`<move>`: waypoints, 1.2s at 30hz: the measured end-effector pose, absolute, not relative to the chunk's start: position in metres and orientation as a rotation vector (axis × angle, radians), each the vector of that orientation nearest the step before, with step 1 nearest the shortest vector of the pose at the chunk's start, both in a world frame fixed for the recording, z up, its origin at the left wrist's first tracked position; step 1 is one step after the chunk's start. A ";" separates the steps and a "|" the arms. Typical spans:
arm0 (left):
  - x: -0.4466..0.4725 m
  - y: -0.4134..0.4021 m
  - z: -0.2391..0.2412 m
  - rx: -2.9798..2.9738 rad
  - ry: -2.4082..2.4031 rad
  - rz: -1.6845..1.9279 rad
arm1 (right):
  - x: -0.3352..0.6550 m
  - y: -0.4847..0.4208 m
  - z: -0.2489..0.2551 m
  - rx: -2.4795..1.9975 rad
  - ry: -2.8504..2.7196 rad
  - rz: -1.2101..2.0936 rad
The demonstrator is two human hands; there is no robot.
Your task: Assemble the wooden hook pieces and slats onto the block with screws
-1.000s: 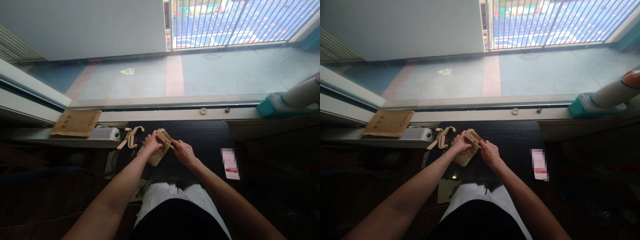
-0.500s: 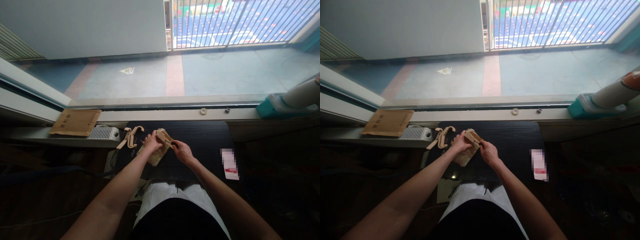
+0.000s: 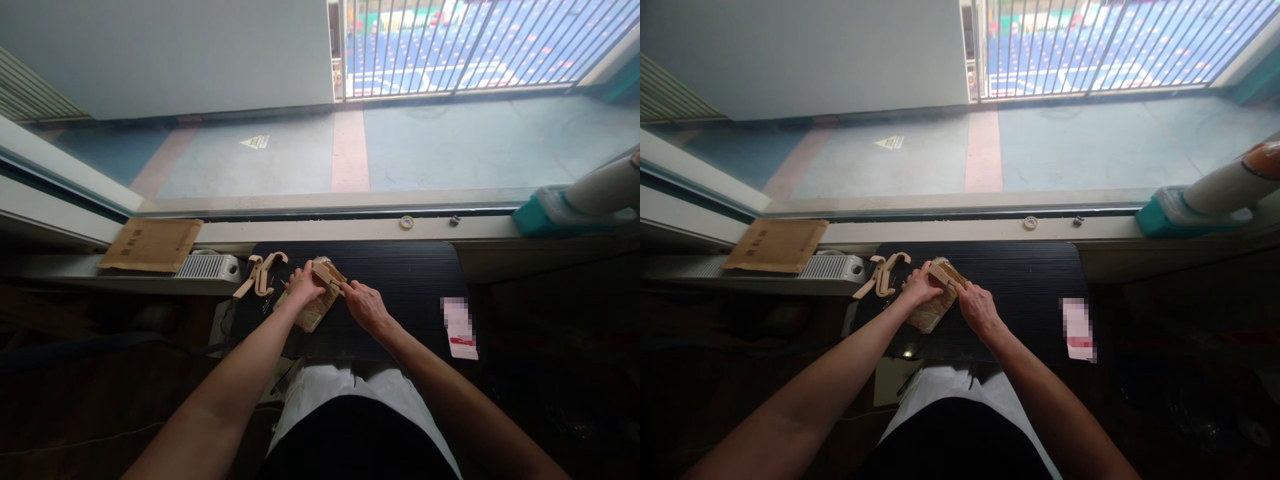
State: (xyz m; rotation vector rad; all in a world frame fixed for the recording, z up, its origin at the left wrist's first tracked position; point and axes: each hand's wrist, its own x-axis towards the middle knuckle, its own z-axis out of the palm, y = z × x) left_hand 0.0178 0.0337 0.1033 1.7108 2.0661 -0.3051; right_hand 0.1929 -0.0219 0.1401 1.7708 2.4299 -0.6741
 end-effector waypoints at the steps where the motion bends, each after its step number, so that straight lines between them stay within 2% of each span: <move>1: 0.018 0.034 0.104 1.709 2.066 -0.307 | 0.192 -0.021 0.138 1.805 2.414 -0.706; 7: 0.013 0.044 0.106 1.733 2.013 -0.309 | 0.197 -0.017 0.135 1.953 2.338 -0.911; 14: 0.034 0.043 0.091 1.636 1.390 -0.121 | 0.223 -0.019 0.164 1.764 2.277 -0.723; 22: 0.050 0.019 0.078 1.955 1.681 -0.283 | 0.218 0.003 0.149 1.617 2.197 -0.649; 28: 0.048 -0.021 0.067 1.978 1.845 -0.340 | 0.216 0.024 0.162 1.510 2.209 -0.623; 36: 0.046 -0.010 0.075 1.926 1.695 -0.482 | 0.212 0.028 0.164 1.478 2.245 -0.578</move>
